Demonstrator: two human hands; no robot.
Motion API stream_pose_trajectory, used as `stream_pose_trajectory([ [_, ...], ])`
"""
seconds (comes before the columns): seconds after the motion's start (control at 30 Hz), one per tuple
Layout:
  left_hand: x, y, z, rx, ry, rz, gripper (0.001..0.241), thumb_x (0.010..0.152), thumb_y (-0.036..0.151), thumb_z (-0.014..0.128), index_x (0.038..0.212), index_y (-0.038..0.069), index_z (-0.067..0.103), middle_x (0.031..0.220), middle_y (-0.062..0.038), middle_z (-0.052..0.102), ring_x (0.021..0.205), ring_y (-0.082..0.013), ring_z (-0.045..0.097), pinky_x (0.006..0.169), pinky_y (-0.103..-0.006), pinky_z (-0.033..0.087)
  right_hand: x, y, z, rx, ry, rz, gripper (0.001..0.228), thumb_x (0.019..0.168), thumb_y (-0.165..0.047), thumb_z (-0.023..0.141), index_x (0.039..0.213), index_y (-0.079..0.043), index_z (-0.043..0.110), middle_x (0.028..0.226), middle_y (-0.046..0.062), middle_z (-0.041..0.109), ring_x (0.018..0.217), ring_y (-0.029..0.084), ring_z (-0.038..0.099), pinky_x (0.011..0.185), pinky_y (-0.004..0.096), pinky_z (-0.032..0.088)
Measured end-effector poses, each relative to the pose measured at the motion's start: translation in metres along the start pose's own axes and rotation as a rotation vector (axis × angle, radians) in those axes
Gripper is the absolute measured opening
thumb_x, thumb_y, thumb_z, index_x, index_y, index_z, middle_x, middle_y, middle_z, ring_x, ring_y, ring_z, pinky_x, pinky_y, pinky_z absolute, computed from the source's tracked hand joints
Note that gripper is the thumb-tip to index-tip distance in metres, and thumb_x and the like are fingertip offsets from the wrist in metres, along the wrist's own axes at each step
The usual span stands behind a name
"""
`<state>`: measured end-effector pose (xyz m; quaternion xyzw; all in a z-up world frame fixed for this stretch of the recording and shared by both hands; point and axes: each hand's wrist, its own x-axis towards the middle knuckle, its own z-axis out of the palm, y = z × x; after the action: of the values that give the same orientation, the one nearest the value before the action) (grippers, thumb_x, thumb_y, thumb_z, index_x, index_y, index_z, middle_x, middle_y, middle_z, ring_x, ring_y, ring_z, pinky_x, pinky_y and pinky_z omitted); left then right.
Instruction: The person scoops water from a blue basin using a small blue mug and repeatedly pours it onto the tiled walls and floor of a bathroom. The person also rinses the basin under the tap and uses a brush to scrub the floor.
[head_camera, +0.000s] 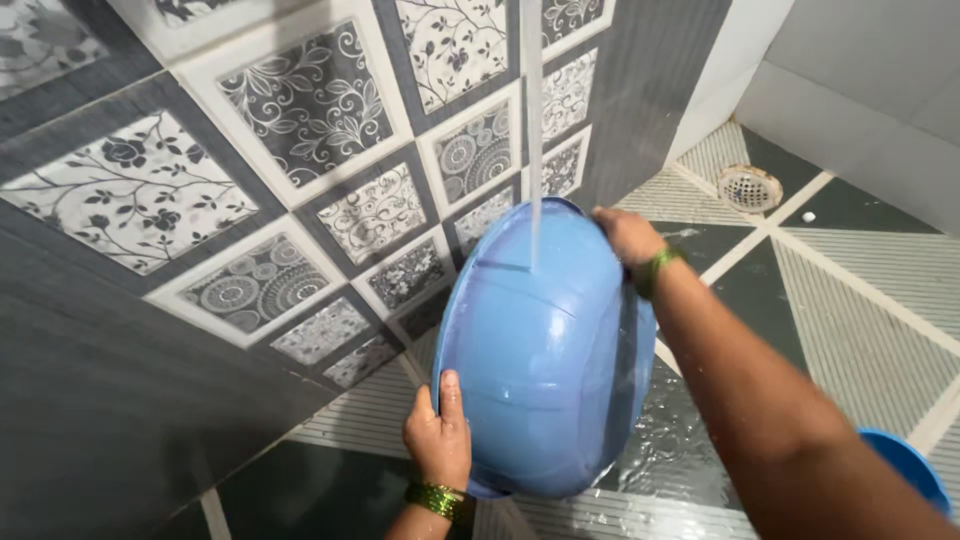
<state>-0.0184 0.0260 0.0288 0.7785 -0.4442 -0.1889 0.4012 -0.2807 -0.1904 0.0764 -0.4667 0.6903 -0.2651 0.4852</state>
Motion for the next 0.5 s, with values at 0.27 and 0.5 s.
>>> stream_pose_trajectory([
  [0.27, 0.006, -0.004, 0.009, -0.093, 0.031, 0.149, 0.040, 0.100, 0.038, 0.060, 0.089, 0.000, 0.065, 0.071, -0.022, 0.066, 0.064, -0.0384, 0.061, 0.059, -0.0453, 0.049, -0.153, -0.018, 0.093, -0.993, 0.130, -1.200, 0.052, 0.087, -0.041, 0.060, 0.127, -0.007, 0.064, 0.144, 0.017, 0.057, 0.137, 0.033, 0.046, 0.114, 0.056, 0.026],
  [0.5, -0.013, -0.035, 0.009, -0.099, -0.015, 0.067, 0.042, 0.101, 0.034, 0.061, 0.080, -0.002, 0.060, 0.060, -0.019, 0.058, 0.054, -0.0327, 0.051, 0.056, -0.0414, 0.046, -0.077, -0.061, 0.039, -0.791, -0.102, -0.485, 0.059, 0.092, -0.060, 0.055, 0.133, -0.018, 0.059, 0.136, 0.011, 0.062, 0.128, 0.029, 0.058, 0.114, 0.052, 0.036],
])
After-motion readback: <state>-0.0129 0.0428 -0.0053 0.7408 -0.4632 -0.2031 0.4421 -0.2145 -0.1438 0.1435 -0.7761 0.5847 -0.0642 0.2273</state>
